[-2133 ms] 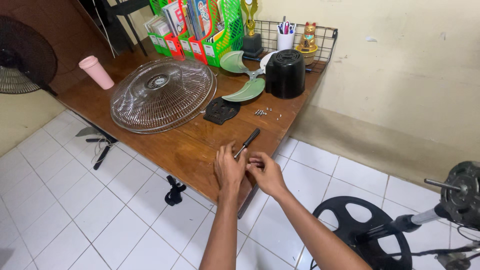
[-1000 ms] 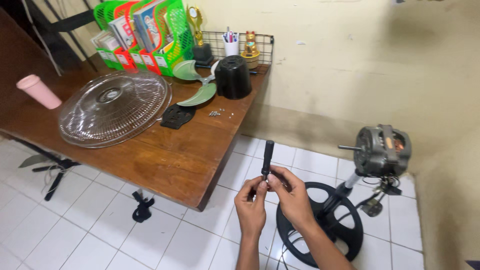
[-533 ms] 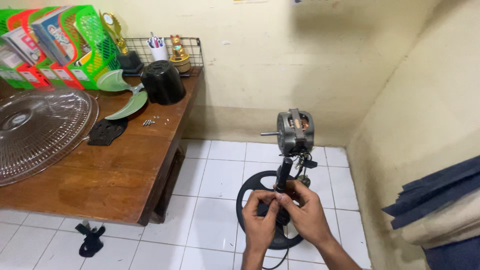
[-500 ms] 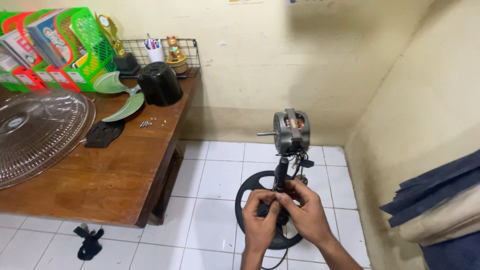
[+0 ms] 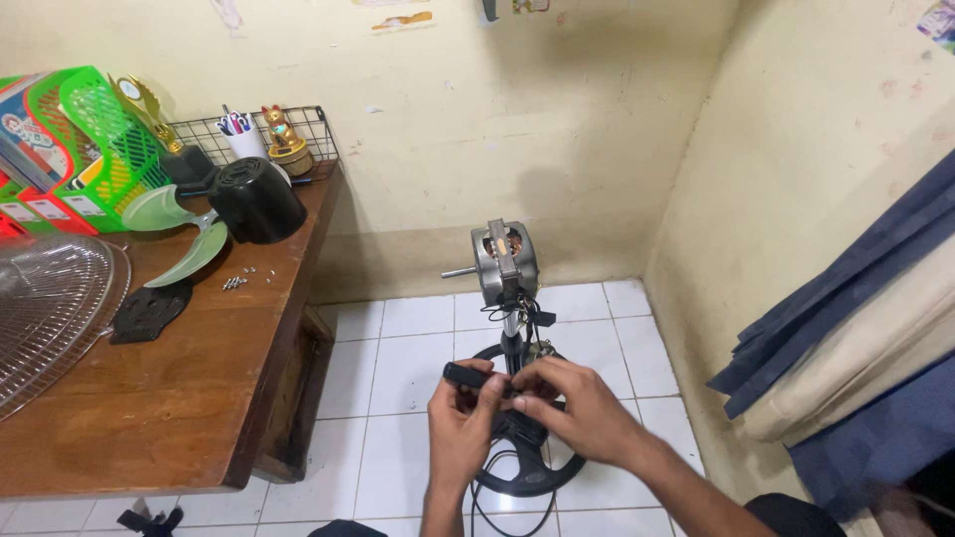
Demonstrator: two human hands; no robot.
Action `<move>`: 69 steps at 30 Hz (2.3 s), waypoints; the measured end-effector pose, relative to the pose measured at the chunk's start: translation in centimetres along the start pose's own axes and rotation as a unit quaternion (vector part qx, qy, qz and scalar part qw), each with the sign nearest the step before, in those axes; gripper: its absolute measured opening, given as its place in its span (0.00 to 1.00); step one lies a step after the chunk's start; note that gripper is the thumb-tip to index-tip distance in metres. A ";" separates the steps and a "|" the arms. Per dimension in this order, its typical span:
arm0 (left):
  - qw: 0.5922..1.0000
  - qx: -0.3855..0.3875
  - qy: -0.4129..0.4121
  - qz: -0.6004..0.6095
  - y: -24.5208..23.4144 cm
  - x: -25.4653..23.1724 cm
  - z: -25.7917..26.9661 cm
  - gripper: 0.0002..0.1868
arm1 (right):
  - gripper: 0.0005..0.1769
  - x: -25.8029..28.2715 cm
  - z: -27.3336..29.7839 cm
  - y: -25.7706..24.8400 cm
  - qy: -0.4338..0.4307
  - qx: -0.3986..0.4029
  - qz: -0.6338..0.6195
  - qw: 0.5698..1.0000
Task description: The person sits on the floor and works on a disassembled electric fan motor mounted on its stand. They use a screwdriver to tighten screws on the motor housing and handle small metal parts, placing tools and screws on a nearby table.
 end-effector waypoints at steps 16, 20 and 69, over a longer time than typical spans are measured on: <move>0.967 -0.126 0.112 0.190 -2.4 -2.6 -5.6 0.17 | 0.13 -2.6 -12.5 -6.2 -0.157 -0.099 0.106 0.977; 0.964 -0.116 0.125 0.206 -2.1 -2.2 -7.5 0.18 | 0.15 -3.4 -12.6 -6.6 -0.145 -0.086 0.082 0.982; 0.950 -0.059 0.118 0.283 -1.7 1.6 -11.4 0.16 | 0.15 -2.6 -10.4 -4.5 -0.108 -0.161 -0.012 0.981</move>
Point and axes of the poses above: each hand's wrist, its own z-axis away from the middle knuckle, its own y-axis out of the palm, x = y × z, the point moved 3 cm from there along -z, towards the middle knuckle, and after that the axes turned 5 degrees about z, right-handed, at the moved point
